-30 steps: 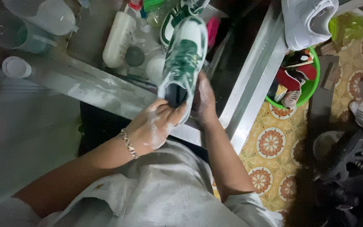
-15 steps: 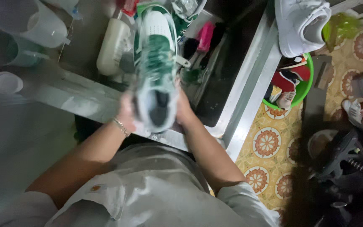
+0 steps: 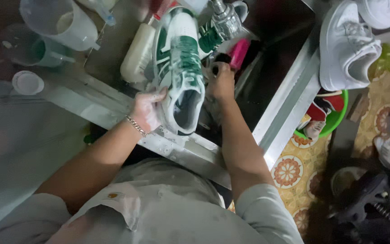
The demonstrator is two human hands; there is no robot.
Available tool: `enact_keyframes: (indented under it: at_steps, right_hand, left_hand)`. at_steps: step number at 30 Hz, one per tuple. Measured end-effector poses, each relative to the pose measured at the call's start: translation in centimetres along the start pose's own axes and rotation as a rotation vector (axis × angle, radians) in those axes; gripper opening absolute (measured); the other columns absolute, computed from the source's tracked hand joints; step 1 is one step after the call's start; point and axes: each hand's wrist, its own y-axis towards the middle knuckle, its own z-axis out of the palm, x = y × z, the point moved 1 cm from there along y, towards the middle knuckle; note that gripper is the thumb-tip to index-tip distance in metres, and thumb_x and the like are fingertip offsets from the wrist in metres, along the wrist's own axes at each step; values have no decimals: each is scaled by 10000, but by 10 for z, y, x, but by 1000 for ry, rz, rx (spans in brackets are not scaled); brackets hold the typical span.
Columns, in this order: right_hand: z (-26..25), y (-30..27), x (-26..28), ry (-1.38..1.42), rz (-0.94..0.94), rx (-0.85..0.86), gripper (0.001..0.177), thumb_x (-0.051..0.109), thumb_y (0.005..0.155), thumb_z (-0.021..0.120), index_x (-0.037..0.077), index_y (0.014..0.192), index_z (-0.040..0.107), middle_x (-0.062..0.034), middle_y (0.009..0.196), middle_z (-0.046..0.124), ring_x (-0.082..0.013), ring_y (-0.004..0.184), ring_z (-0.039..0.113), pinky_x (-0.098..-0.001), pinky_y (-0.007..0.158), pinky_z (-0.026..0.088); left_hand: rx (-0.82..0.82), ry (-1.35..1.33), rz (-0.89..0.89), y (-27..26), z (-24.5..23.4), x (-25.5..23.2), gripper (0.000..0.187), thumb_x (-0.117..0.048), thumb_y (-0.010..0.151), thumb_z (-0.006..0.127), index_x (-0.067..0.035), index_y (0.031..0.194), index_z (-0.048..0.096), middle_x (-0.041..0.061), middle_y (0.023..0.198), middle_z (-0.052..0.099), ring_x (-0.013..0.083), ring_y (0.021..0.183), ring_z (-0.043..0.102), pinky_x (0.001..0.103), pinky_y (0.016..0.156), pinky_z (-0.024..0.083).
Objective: The person cleans a shoe using a brush and a cleaning solution at a sink, scrubbing the sole and upper parts of the shoe before rinsing it under running water.
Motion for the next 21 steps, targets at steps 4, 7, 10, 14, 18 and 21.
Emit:
enact_keyframes:
  at_steps: [4,7,10,14,18,21]
  right_hand:
    - [113,50,-86,-410,-34,296,770,403,1285,673,90,1923,376,-143,2029,289,-403,1893,206,-631,1434,451]
    - [149,37,-104,-545,-19,264,704,410,1262,686,167,1891,479,-20,1984,326,-418,1861,153,-613,1249,656]
    - [127,37,-89,-625,-106,184,658,593,1288,438,127,1741,544,-80,1670,640,-354,1713,395,-612,1243,587]
    - [83,19,-58,-443,143,397,905,614,1202,549,-3,1857,448,-242,1814,568,-461,1751,437,-615,1371,526]
    - [3,3,-40,-179,167,288,700,382,1150,666,-7,1727,598,-352,1615,745,-591,1462,752,-759,1155,638]
    - [-104,-87,57,141,18,194,633,311,1229,742,-33,1724,546,-463,1494,742,-701,1291,777,-764,953,646]
  left_hand:
    - [-39,8,126,9,-10,20,316,53,933,961,-67,1223,927,146,1279,945,337,1167,919,553,1176,702]
    - [-95,6,198,-16,13,14,313,88,858,1024,-6,1139,923,199,1186,947,369,1097,925,567,1140,710]
    - [-158,-69,198,-23,41,-1,319,-195,1012,1005,-16,1255,902,189,1262,951,366,1204,911,561,1197,671]
    - [-45,-87,333,13,9,0,609,-442,1141,853,-153,1673,785,95,1722,788,272,1623,699,505,1479,450]
    - [23,-91,561,27,13,-6,532,-337,1221,840,-167,1717,748,15,1811,695,196,1701,600,420,1545,345]
    - [-2,91,644,103,-52,-23,475,-353,1291,765,-210,1743,743,19,1868,645,212,1776,526,461,1568,278]
